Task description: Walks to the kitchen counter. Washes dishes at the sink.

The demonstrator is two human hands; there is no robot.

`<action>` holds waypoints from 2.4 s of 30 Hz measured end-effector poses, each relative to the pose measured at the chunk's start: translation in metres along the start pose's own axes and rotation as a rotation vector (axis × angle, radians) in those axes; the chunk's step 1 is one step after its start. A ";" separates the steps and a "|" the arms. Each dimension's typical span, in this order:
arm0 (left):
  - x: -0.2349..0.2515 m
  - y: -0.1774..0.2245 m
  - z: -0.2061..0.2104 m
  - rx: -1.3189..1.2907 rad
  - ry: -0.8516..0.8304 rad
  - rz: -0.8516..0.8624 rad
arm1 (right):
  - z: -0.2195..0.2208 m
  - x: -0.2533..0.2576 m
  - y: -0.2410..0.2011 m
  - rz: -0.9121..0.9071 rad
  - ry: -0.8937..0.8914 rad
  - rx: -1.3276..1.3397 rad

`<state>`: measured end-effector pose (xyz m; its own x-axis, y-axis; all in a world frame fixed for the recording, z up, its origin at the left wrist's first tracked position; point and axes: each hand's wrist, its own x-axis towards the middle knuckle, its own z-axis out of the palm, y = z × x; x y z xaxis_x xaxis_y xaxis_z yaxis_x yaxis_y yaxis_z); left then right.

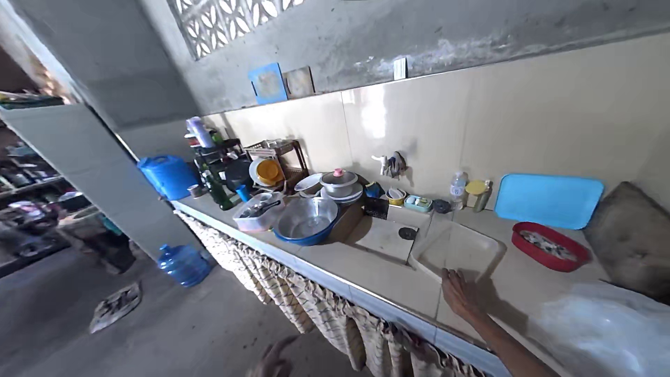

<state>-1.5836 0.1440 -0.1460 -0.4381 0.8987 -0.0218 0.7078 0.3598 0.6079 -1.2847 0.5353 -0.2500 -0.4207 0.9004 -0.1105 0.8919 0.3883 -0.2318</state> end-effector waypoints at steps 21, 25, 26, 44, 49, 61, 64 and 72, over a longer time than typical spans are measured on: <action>0.634 0.230 0.006 0.534 0.031 0.692 | -0.102 0.306 -0.088 0.021 -0.285 1.070; 0.671 0.251 0.017 0.697 -0.056 0.655 | -0.084 0.370 -0.127 0.222 -0.240 1.440; 0.675 0.254 0.017 0.733 -0.085 0.643 | -0.081 0.380 -0.135 0.254 -0.240 1.458; 0.667 0.284 0.010 0.820 -0.207 0.595 | -0.010 0.470 -0.181 0.523 -0.239 1.542; 0.672 0.270 0.004 0.697 -0.219 0.661 | 0.008 0.473 -0.182 0.491 -0.371 1.452; 0.681 0.074 0.137 -0.217 -0.608 -0.044 | -0.089 0.389 -0.164 0.407 -0.281 1.341; 0.664 0.092 0.154 -0.465 -0.629 -0.101 | -0.128 0.381 -0.166 0.291 -0.245 1.227; 0.679 0.147 0.132 -0.684 -0.867 -0.001 | -0.168 0.372 -0.148 0.261 -0.100 0.790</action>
<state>-1.7037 0.8404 -0.1764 0.2883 0.8657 -0.4092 0.1347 0.3864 0.9124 -1.5450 0.8455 -0.0947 -0.2627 0.9064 -0.3309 0.5995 -0.1153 -0.7920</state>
